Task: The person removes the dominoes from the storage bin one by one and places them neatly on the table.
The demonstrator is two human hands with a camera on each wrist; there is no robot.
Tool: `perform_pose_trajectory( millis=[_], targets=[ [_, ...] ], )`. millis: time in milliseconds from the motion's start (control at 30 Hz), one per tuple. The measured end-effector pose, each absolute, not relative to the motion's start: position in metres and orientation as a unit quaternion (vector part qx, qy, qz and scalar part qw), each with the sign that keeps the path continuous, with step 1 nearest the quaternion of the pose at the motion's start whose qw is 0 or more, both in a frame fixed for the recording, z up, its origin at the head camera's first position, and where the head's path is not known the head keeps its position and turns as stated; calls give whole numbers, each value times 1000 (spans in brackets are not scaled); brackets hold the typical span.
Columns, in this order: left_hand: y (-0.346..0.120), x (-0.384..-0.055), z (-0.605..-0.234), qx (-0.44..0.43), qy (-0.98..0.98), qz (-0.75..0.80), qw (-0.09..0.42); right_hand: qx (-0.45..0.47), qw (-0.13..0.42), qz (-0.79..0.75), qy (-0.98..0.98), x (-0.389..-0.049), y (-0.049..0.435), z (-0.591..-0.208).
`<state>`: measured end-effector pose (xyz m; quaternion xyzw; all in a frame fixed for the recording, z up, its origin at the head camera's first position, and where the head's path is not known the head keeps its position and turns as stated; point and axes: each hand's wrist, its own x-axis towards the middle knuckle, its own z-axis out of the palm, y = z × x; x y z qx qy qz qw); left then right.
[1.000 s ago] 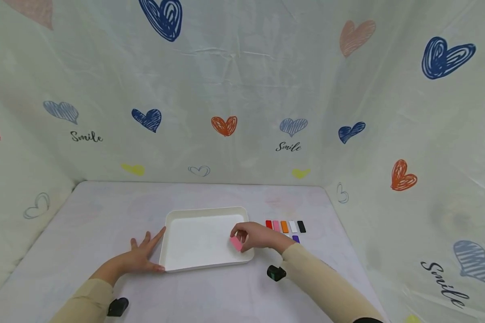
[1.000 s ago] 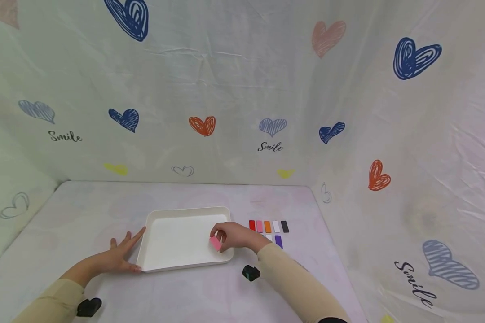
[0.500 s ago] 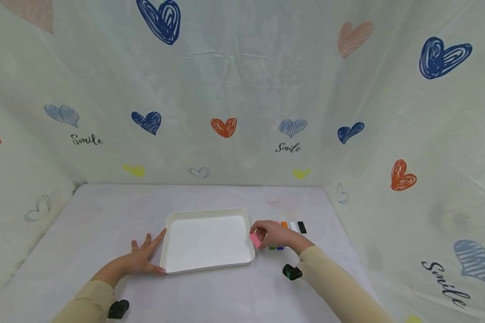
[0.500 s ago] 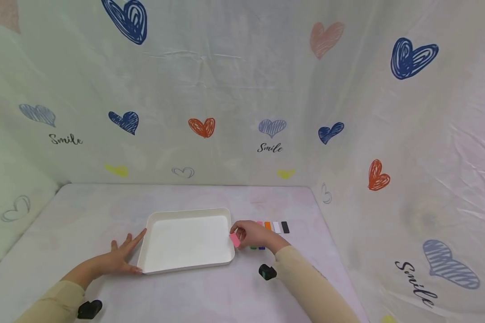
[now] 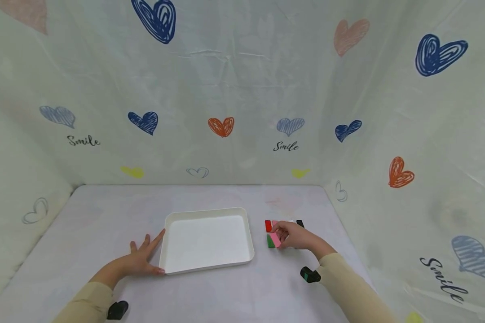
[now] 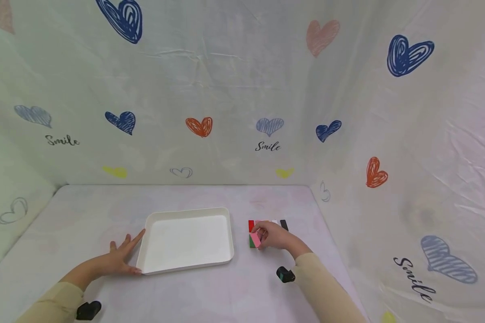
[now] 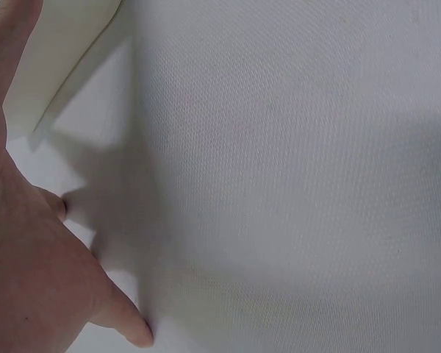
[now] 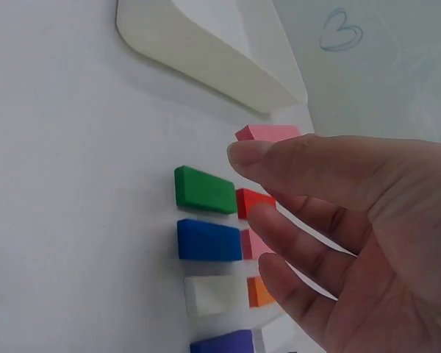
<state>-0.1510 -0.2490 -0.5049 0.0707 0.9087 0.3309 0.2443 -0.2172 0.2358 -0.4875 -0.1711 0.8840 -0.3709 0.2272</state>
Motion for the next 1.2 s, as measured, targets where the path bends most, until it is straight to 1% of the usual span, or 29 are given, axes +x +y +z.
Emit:
perform_pose_trajectory(
  millis=[333, 600, 767, 1200],
  targets=[
    [-254, -154, -508, 73, 911, 324, 246, -97, 236, -358, 898, -201, 264, -493],
    [-253, -154, -508, 75, 911, 327, 240, -53, 214, -361, 906, -197, 289, -501],
    [-252, -153, -508, 75, 910, 329, 242, -40, 189, -364, 911, -195, 301, -507],
    [-251, -153, -507, 69, 913, 323, 241, -4, 151, -342, 928, -203, 321, -526]
  ],
)
